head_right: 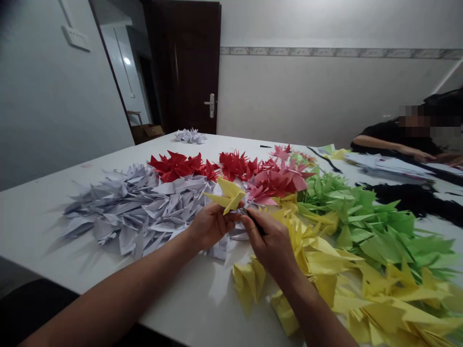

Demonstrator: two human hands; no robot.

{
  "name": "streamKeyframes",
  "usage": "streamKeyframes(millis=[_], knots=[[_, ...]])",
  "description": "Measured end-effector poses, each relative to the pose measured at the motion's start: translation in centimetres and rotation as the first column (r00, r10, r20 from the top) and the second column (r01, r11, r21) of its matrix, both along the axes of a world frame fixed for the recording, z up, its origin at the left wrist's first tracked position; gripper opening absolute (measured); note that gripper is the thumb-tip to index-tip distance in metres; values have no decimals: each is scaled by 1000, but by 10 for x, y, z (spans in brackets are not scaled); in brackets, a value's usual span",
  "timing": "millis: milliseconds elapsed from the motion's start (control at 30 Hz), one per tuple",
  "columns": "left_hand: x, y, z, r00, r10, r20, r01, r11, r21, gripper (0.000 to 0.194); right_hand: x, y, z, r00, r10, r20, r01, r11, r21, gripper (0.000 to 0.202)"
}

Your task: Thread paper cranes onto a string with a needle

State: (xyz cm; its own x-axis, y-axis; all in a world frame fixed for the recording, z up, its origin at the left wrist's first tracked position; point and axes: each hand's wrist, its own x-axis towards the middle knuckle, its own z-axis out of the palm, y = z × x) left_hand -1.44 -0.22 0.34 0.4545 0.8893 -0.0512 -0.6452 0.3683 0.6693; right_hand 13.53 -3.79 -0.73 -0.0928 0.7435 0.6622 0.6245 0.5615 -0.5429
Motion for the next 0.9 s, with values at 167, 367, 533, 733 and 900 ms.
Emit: streamKeyframes(millis=[167, 367, 533, 733, 900], knots=[[-1, 0, -2, 1000, -21, 4, 21, 999, 25, 19, 2, 2, -1, 999, -27, -22, 26, 1000, -13, 30], [2, 1, -6, 999, 21, -43, -19, 999, 41, 16, 5, 4, -1, 990, -43, -134, 38, 998, -40, 30], [7, -2, -9, 983, 5, -183, 13, 995, 96, 17, 6, 8, -3, 944, -57, -324, 46, 998, -40, 39], [9, -5, -11, 935, -21, -354, 81, 984, 155, 34, 8, 12, -3, 932, -42, -361, -3, 993, -122, 30], [8, -7, -10, 940, -53, -336, 139, 961, 237, 49, 9, 10, 0, 928, -76, -364, 50, 995, -81, 26]])
